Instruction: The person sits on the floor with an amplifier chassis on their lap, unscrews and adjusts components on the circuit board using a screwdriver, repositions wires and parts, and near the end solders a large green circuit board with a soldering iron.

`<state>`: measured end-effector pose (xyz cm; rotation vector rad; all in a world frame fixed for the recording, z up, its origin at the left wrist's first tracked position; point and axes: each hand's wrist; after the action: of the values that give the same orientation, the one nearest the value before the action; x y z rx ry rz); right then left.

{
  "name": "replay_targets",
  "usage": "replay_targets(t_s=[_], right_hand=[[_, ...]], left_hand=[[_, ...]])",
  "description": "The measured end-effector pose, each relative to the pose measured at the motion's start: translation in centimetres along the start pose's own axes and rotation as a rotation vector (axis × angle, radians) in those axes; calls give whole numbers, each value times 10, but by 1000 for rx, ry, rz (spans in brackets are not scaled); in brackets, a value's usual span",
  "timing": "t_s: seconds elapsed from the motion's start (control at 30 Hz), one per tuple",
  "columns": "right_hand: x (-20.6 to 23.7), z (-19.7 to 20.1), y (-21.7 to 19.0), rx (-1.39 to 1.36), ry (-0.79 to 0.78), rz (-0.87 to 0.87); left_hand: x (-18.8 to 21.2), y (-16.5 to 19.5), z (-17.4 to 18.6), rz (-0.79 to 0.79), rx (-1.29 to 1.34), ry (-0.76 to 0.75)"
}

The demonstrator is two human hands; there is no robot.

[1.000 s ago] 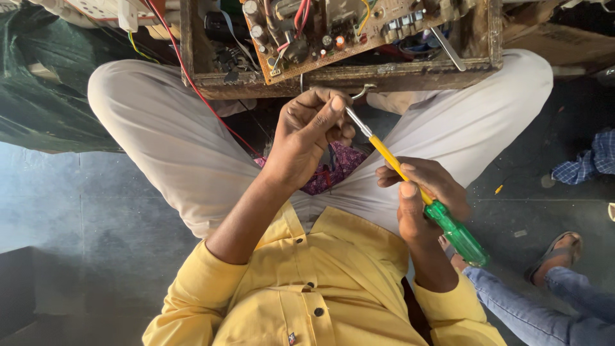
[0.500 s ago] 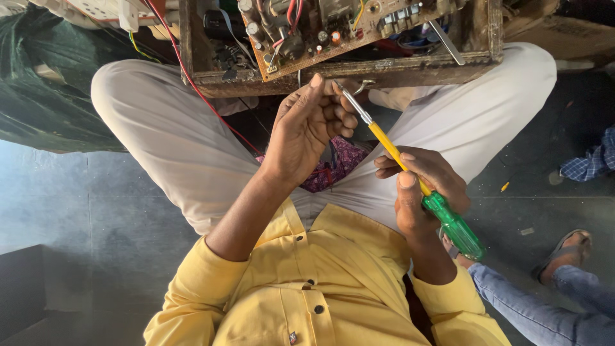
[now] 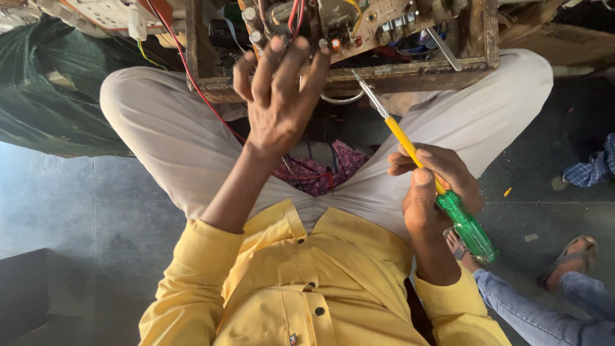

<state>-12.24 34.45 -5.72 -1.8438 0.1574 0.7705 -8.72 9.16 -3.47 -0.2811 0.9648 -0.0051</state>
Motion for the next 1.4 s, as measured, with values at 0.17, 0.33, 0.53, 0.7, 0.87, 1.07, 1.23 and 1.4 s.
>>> replay_targets(t_s=[0.17, 0.33, 0.53, 0.7, 0.87, 1.07, 1.23, 1.4], right_hand=[[-5, 2, -6, -7, -5, -4], [-8, 2, -9, 0, 15, 7], [-12, -1, -19, -17, 11, -13], [-15, -5, -24, -15, 17, 13], [-17, -10, -28, -15, 33, 29], [-18, -16, -33, -41, 56, 40], [-19, -16, -36, -36, 44, 39], [-20, -15, -36, -19, 23, 48]], left_hand=[[-10, -15, -4, -32, -17, -59], [-25, -29, 8, -69, 120, -208], [-50, -34, 30, 47, 256, -276], [-69, -38, 47, 155, 365, -319], [-80, -43, 60, 207, 415, -334], [-89, -44, 65, 218, 395, -340], [-92, -45, 62, 191, 371, -324], [-90, -49, 58, 162, 365, -310]])
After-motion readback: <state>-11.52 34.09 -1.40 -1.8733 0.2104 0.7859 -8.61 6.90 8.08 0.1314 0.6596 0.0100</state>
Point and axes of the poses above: each hand's wrist, its own x-axis away from the middle knuckle, its own z-axis out of the back of the hand, y = z × x, and after that the axes turned 1 degree about -y, right-handed
